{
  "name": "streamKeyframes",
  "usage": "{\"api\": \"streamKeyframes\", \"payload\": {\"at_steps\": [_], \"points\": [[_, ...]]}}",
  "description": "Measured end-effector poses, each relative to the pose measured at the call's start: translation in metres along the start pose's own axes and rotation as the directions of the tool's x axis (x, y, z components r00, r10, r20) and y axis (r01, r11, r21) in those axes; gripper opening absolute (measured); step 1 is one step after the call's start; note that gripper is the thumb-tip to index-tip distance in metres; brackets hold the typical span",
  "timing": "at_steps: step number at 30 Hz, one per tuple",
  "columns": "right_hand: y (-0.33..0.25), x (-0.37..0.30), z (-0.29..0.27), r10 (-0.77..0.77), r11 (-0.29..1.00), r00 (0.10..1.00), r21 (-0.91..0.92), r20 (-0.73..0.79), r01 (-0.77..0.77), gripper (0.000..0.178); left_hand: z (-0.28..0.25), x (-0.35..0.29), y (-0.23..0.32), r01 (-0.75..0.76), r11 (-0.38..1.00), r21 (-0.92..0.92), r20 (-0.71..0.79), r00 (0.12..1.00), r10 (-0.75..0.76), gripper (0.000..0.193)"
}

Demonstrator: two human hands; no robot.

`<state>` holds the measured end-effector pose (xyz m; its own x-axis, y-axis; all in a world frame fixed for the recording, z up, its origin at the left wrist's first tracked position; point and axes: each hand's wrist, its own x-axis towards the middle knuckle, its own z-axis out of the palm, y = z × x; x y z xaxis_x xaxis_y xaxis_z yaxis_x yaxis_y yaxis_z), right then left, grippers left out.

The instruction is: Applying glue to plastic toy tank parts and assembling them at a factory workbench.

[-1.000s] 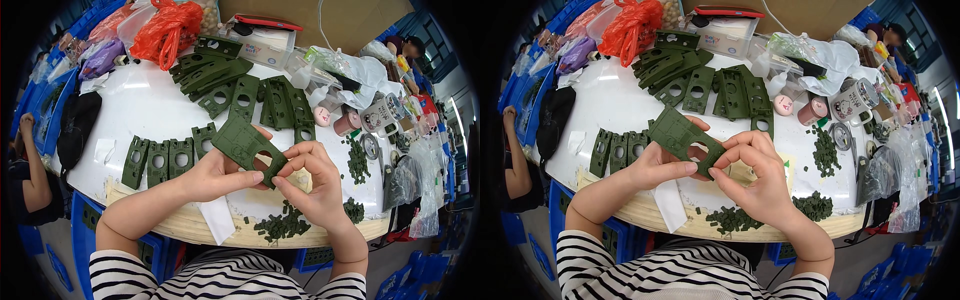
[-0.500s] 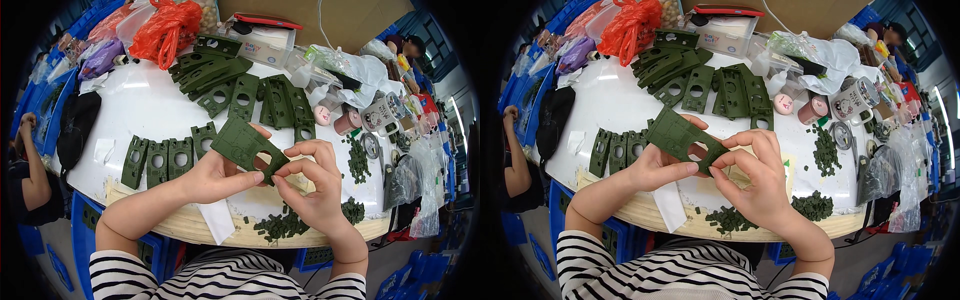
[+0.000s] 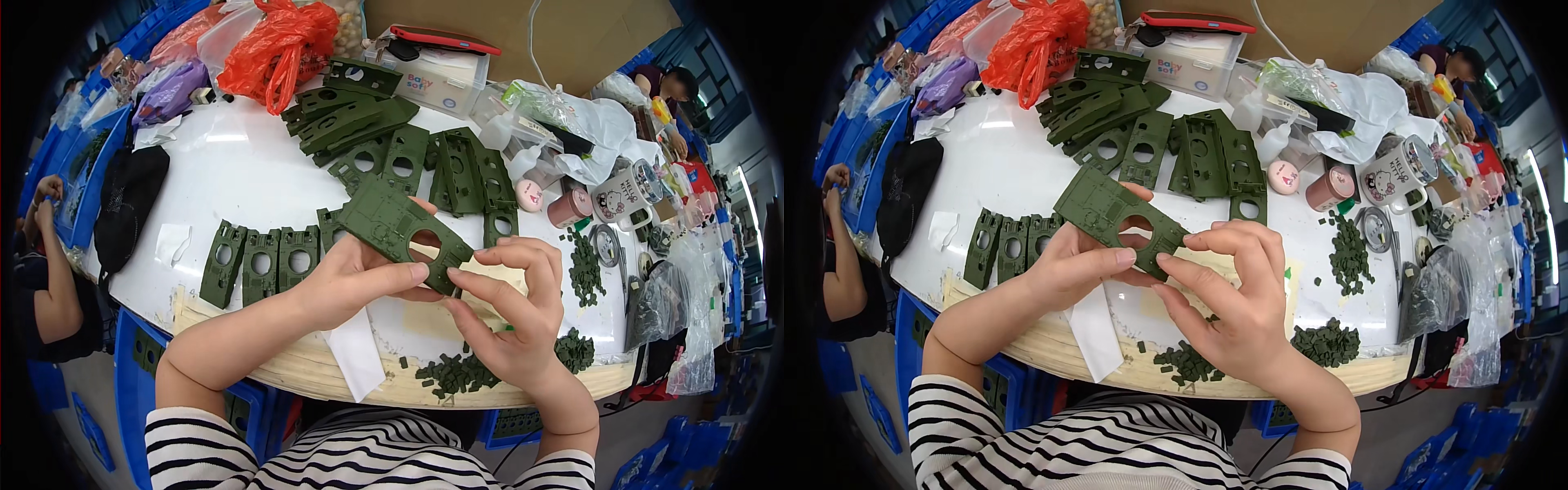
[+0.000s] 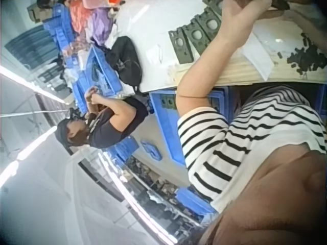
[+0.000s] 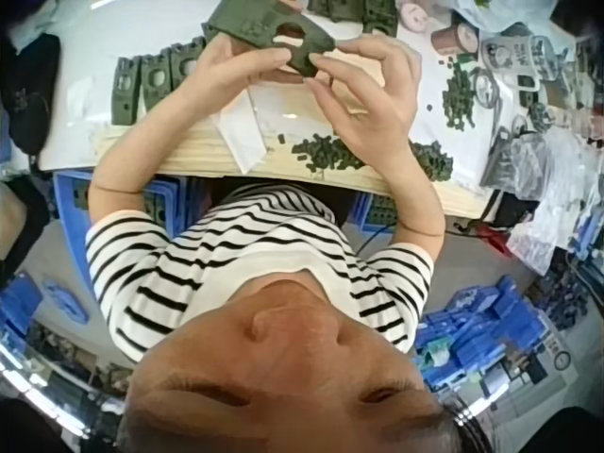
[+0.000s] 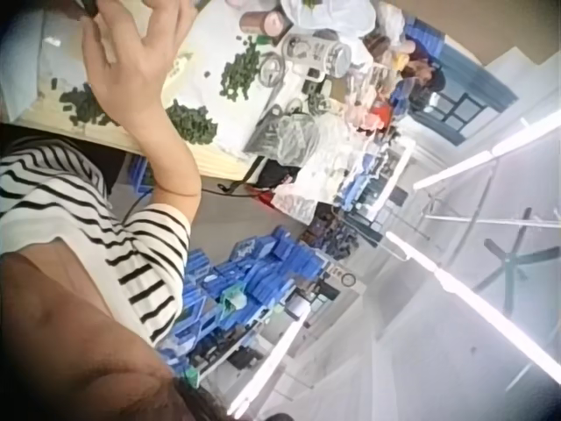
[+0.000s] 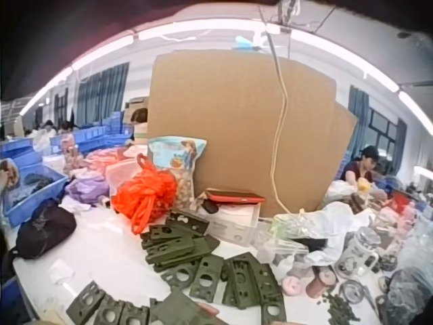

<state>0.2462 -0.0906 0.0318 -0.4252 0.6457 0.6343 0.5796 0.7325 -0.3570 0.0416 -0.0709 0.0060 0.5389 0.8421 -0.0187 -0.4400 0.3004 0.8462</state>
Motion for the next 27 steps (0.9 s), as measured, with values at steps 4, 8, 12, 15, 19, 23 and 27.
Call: {"api": "streamKeyframes", "payload": {"at_steps": [4,8,12,15,19,23,27], "points": [[0.0,-0.002,0.005,-0.071,0.994,0.997,-0.089,-0.026,0.068,0.035,-0.001,0.0,-0.001,-0.011,0.999,-0.04,-0.01,1.0,0.011,0.054],[0.0,-0.004,0.007,-0.104,0.987,0.994,-0.125,-0.045,0.097,0.033,0.001,-0.001,-0.001,-0.013,0.999,-0.04,-0.007,1.0,0.012,0.054],[-0.001,-0.004,0.006,-0.133,0.981,0.99,-0.151,-0.055,0.123,0.034,0.003,-0.002,0.001,-0.015,0.999,-0.044,-0.011,1.0,0.014,0.053],[-0.002,-0.005,0.007,-0.147,0.972,0.987,-0.192,-0.065,0.132,0.035,0.003,-0.002,0.0,-0.016,0.999,-0.049,-0.005,1.0,0.015,0.054],[-0.002,-0.005,0.006,-0.171,0.965,0.983,-0.213,-0.073,0.153,0.036,0.0,-0.001,0.0,-0.027,0.999,-0.038,0.033,0.999,0.028,0.056],[-0.001,0.001,-0.006,-0.097,0.995,0.99,-0.044,-0.107,0.092,0.037,0.002,0.0,0.006,-0.003,0.999,0.036,0.033,0.999,0.002,0.068],[0.013,-0.001,-0.009,0.046,0.987,0.997,0.157,-0.065,-0.036,0.026,-0.002,0.002,0.008,0.08,0.995,0.061,0.123,0.989,-0.087,0.068]]}}
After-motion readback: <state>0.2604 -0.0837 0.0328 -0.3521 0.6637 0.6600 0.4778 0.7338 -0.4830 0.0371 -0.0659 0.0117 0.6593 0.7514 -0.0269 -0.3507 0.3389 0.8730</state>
